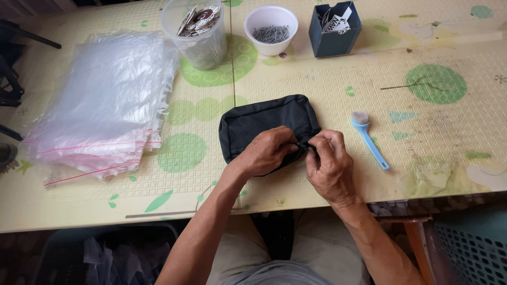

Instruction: The person cleans a black pouch with a brush, then attaches a metal chain and a bear-shaped keychain to the pouch's zipper. Finally, the person places the pouch into a clear plastic bag.

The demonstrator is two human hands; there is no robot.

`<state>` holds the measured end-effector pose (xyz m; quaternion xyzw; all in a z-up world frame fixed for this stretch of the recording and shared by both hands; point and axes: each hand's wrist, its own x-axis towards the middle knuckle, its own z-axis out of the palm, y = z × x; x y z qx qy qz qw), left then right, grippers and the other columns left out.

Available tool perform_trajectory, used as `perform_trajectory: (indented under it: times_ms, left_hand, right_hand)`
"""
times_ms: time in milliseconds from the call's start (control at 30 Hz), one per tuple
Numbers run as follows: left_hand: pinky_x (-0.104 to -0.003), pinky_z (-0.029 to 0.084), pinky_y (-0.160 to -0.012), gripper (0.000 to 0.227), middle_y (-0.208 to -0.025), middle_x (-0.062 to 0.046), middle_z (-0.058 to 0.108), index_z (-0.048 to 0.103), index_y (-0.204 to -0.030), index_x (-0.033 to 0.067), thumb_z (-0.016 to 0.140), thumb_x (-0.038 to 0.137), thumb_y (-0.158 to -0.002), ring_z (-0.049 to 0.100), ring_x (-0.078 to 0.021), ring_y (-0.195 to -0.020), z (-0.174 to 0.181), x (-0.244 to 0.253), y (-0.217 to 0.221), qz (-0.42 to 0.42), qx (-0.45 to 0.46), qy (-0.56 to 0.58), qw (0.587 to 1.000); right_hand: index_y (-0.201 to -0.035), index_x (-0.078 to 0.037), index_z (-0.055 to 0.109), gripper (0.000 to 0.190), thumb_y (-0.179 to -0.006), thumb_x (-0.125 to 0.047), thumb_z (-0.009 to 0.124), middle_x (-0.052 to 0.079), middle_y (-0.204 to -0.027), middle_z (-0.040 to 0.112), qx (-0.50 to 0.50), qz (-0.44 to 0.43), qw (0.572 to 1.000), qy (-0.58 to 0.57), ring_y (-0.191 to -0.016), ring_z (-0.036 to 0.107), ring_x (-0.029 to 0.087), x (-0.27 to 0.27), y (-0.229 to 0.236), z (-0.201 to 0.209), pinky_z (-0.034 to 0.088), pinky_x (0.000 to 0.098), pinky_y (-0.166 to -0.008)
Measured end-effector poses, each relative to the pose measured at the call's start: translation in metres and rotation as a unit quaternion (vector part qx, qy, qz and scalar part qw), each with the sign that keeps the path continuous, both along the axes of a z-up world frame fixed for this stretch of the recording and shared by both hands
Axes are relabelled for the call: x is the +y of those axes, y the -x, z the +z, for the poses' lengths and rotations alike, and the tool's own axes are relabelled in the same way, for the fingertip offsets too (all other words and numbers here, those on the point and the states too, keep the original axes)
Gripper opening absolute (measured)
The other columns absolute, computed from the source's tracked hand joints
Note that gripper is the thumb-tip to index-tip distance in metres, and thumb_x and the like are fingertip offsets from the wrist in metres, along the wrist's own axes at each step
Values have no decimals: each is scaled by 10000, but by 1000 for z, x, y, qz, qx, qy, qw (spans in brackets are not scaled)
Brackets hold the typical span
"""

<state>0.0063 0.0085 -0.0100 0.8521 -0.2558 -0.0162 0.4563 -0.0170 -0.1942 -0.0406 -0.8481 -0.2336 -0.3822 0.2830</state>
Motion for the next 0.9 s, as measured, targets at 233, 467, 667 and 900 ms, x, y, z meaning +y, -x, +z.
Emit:
perform_trajectory:
  times_ms: [233,467,667,900]
  left_hand:
    - [-433,549,-779,46,-898,-95,652,687,-958,120,671,163,-956,682,-353,-936,0,-3,1,0,-11,-21,1000]
    - [-457,550,-804,97,-920,-132,662,689,-1005,75,658,150,-951,684,-373,-973,9,-7,4,12,5,-56,998]
    - [-479,557,-832,152,-934,-149,665,686,-1029,63,687,163,-916,682,-389,-1012,12,-7,10,11,6,-69,998]
    - [-486,565,-788,205,-890,-124,653,650,-1004,80,733,160,-834,689,-379,-972,-11,-6,9,30,-53,-73,995]
  right_hand:
    - [-1010,-166,574,346,-718,-12,677,20,-1000,485,109,-24,993,-37,-814,694,335,9,-4,3,608,444,-678]
    - [-981,-109,625,297,-747,65,679,52,-980,518,243,78,956,-146,-716,675,247,-11,-7,14,578,345,-597]
    - [-1196,-28,686,386,-818,6,759,112,-1226,538,334,176,909,-174,-910,662,198,-27,10,39,611,296,-710]
    - [-834,-129,676,265,-889,-344,821,10,-853,542,160,15,986,50,-737,675,225,-1,18,33,571,321,-614]
